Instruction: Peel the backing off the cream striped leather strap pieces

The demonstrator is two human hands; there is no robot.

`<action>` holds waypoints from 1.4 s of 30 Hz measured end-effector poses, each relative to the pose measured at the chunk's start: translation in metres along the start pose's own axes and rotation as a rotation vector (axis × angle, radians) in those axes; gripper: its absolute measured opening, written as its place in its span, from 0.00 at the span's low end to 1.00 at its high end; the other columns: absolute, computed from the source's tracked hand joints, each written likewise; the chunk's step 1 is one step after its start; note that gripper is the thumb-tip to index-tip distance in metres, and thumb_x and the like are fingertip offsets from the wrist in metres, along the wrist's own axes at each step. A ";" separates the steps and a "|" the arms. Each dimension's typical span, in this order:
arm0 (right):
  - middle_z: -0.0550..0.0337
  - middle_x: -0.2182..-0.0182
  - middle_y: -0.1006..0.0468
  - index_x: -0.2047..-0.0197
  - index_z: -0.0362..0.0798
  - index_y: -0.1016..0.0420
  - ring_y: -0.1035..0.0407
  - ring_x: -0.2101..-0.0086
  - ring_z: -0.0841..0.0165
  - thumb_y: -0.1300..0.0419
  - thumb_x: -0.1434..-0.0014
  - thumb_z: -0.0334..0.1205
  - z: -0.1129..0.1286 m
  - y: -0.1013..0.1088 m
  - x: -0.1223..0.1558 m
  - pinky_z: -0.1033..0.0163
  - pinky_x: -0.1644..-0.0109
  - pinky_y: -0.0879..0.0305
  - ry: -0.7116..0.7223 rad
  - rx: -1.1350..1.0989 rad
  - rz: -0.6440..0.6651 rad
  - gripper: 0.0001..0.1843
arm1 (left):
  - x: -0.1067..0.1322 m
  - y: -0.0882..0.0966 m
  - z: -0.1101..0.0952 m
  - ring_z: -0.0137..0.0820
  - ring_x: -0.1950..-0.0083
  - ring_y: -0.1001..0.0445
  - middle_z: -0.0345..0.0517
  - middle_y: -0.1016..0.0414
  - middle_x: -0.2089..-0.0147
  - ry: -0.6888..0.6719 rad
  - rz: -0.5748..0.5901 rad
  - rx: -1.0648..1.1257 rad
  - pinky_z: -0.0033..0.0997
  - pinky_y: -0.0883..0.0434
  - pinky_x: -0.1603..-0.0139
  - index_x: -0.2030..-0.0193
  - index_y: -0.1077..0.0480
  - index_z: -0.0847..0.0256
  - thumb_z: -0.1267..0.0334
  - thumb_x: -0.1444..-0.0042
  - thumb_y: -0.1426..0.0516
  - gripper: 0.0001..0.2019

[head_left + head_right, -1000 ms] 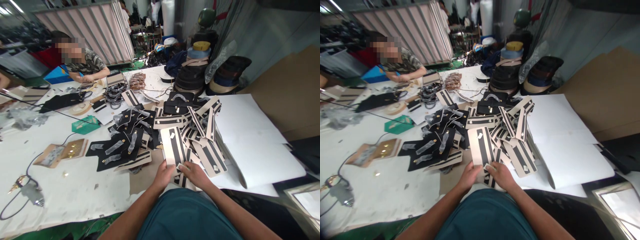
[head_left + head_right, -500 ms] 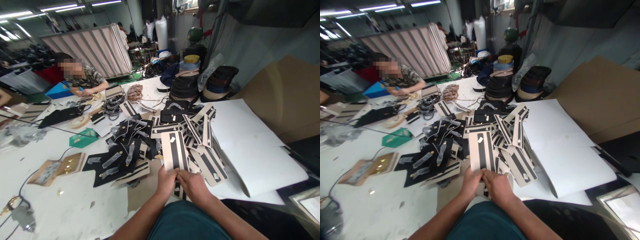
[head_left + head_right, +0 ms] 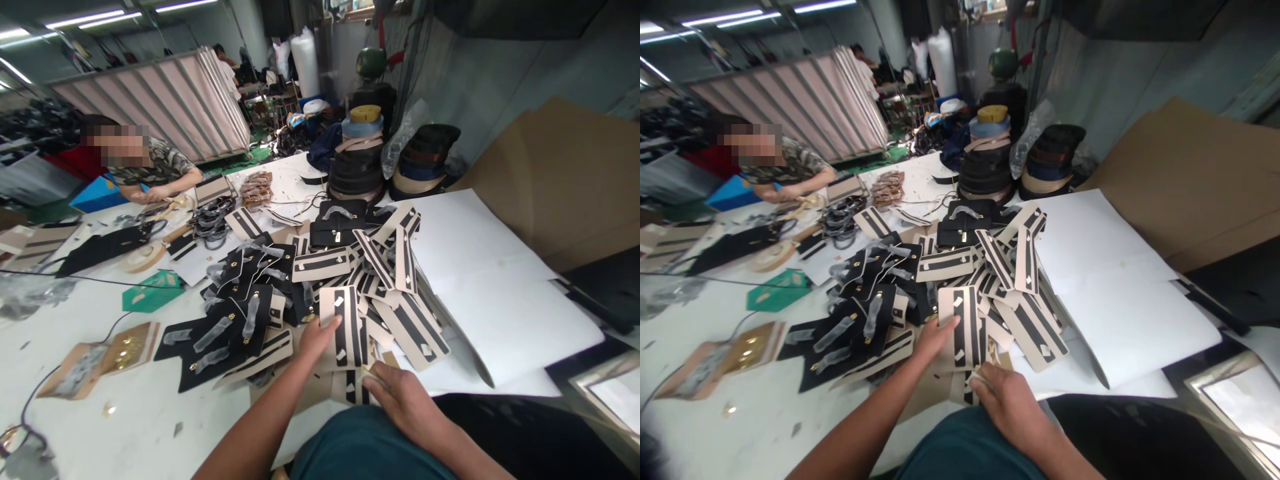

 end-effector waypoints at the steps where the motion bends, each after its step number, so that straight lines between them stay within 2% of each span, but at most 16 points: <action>1: 0.58 0.65 0.20 0.64 0.52 0.30 0.24 0.63 0.62 0.50 0.26 0.53 -0.005 0.002 0.002 0.61 0.56 0.33 -0.016 -0.010 -0.012 0.18 | -0.007 0.000 -0.009 0.51 0.49 0.19 0.57 0.15 0.58 -0.048 -0.026 -0.044 0.41 0.28 0.46 0.62 0.18 0.60 0.52 0.60 0.26 0.20; 4: 0.59 0.65 0.20 0.64 0.52 0.32 0.24 0.63 0.63 0.50 0.26 0.52 -0.010 0.005 0.003 0.62 0.57 0.33 -0.037 -0.027 -0.025 0.18 | -0.026 -0.008 -0.032 0.46 0.55 0.19 0.55 0.16 0.58 -0.161 -0.078 -0.113 0.39 0.28 0.51 0.59 0.19 0.61 0.52 0.55 0.29 0.19; 7: 0.59 0.65 0.21 0.64 0.52 0.31 0.25 0.63 0.63 0.50 0.26 0.52 -0.009 0.008 0.000 0.61 0.58 0.34 -0.038 -0.041 -0.024 0.18 | -0.035 -0.021 -0.039 0.42 0.60 0.20 0.49 0.17 0.64 -0.204 -0.075 -0.148 0.35 0.29 0.56 0.64 0.20 0.61 0.56 0.54 0.31 0.13; 10: 0.60 0.66 0.21 0.65 0.52 0.31 0.25 0.64 0.64 0.50 0.26 0.52 -0.011 0.012 -0.001 0.62 0.58 0.34 -0.050 -0.062 -0.022 0.18 | -0.037 -0.028 -0.038 0.40 0.61 0.21 0.46 0.17 0.66 -0.218 -0.023 -0.169 0.33 0.29 0.57 0.65 0.20 0.61 0.59 0.56 0.31 0.12; 15: 0.61 0.67 0.22 0.66 0.51 0.33 0.27 0.65 0.65 0.49 0.26 0.53 -0.019 0.011 -0.002 0.62 0.58 0.35 -0.079 -0.066 -0.014 0.19 | -0.036 -0.031 -0.028 0.40 0.59 0.20 0.49 0.16 0.60 -0.235 0.047 -0.280 0.33 0.27 0.56 0.57 0.20 0.62 0.58 0.55 0.31 0.17; 22: 0.61 0.68 0.25 0.67 0.51 0.35 0.28 0.64 0.65 0.49 0.27 0.54 -0.022 0.007 -0.001 0.62 0.57 0.35 -0.086 -0.089 -0.024 0.20 | -0.036 -0.026 -0.016 0.40 0.61 0.20 0.47 0.17 0.64 -0.237 0.004 -0.391 0.33 0.28 0.59 0.63 0.21 0.62 0.66 0.47 0.39 0.07; 25: 0.61 0.66 0.25 0.61 0.52 0.30 0.28 0.64 0.65 0.51 0.26 0.55 -0.018 0.011 -0.001 0.62 0.56 0.35 -0.101 -0.167 -0.023 0.19 | -0.029 -0.016 -0.013 0.39 0.56 0.20 0.48 0.17 0.56 -0.261 -0.023 -0.383 0.34 0.27 0.53 0.53 0.23 0.61 0.69 0.46 0.41 0.14; 28: 0.61 0.63 0.24 0.48 0.52 0.30 0.28 0.66 0.65 0.52 0.26 0.55 -0.012 0.013 -0.002 0.62 0.58 0.34 -0.132 -0.239 0.002 0.18 | -0.007 0.009 -0.020 0.43 0.43 0.25 0.55 0.23 0.43 -0.391 -0.192 -0.430 0.41 0.31 0.39 0.40 0.29 0.62 0.66 0.47 0.38 0.25; 30: 0.61 0.65 0.23 0.50 0.51 0.27 0.29 0.66 0.65 0.50 0.27 0.55 -0.007 0.014 -0.006 0.62 0.59 0.35 -0.138 -0.239 0.004 0.19 | 0.015 0.024 -0.025 0.46 0.37 0.29 0.59 0.27 0.38 -0.494 -0.288 -0.478 0.45 0.35 0.34 0.37 0.32 0.63 0.63 0.45 0.38 0.28; 31: 0.61 0.67 0.23 0.55 0.50 0.25 0.29 0.66 0.65 0.49 0.27 0.55 -0.005 0.014 -0.008 0.62 0.59 0.36 -0.139 -0.229 -0.001 0.19 | 0.026 0.028 -0.024 0.46 0.37 0.29 0.59 0.28 0.39 -0.520 -0.288 -0.482 0.46 0.35 0.34 0.37 0.31 0.63 0.61 0.44 0.38 0.26; 33: 0.61 0.70 0.22 0.64 0.49 0.25 0.30 0.67 0.65 0.46 0.29 0.55 -0.006 0.013 -0.012 0.62 0.60 0.37 -0.158 -0.208 -0.017 0.20 | 0.043 0.031 -0.015 0.43 0.42 0.26 0.56 0.25 0.43 -0.513 -0.211 -0.443 0.43 0.29 0.40 0.41 0.28 0.61 0.60 0.40 0.41 0.21; 36: 0.62 0.73 0.22 0.70 0.49 0.27 0.31 0.70 0.66 0.42 0.32 0.57 -0.012 0.011 -0.014 0.62 0.63 0.39 -0.216 -0.165 -0.059 0.22 | 0.063 0.039 0.010 0.38 0.52 0.23 0.51 0.22 0.53 -0.403 -0.112 -0.307 0.34 0.25 0.53 0.51 0.23 0.59 0.59 0.40 0.40 0.13; 38: 0.61 0.73 0.21 0.70 0.50 0.28 0.31 0.71 0.66 0.41 0.34 0.61 -0.014 0.009 -0.014 0.62 0.65 0.40 -0.250 -0.157 -0.071 0.23 | 0.070 0.055 0.041 0.36 0.59 0.23 0.49 0.21 0.59 -0.215 -0.139 -0.119 0.30 0.25 0.62 0.57 0.22 0.61 0.57 0.43 0.37 0.11; 40: 0.61 0.72 0.19 0.68 0.50 0.28 0.30 0.72 0.65 0.43 0.35 0.64 -0.014 0.003 -0.013 0.62 0.66 0.39 -0.282 -0.174 -0.043 0.25 | 0.077 0.072 0.084 0.34 0.67 0.25 0.48 0.23 0.65 0.056 -0.208 0.181 0.28 0.27 0.70 0.61 0.23 0.63 0.52 0.45 0.34 0.15; 42: 0.62 0.74 0.20 0.62 0.50 0.27 0.30 0.74 0.65 0.45 0.35 0.65 -0.012 -0.005 -0.011 0.61 0.66 0.38 -0.304 -0.196 0.003 0.25 | 0.085 0.086 0.119 0.32 0.71 0.26 0.46 0.25 0.67 0.256 -0.300 0.429 0.28 0.28 0.75 0.62 0.26 0.64 0.48 0.43 0.35 0.18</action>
Point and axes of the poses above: each hand's wrist, its own x-axis away from the middle knuckle, its own y-axis out of the back of the hand, z = x × y, the point moved 10 cm from there along -x, towards the middle knuckle
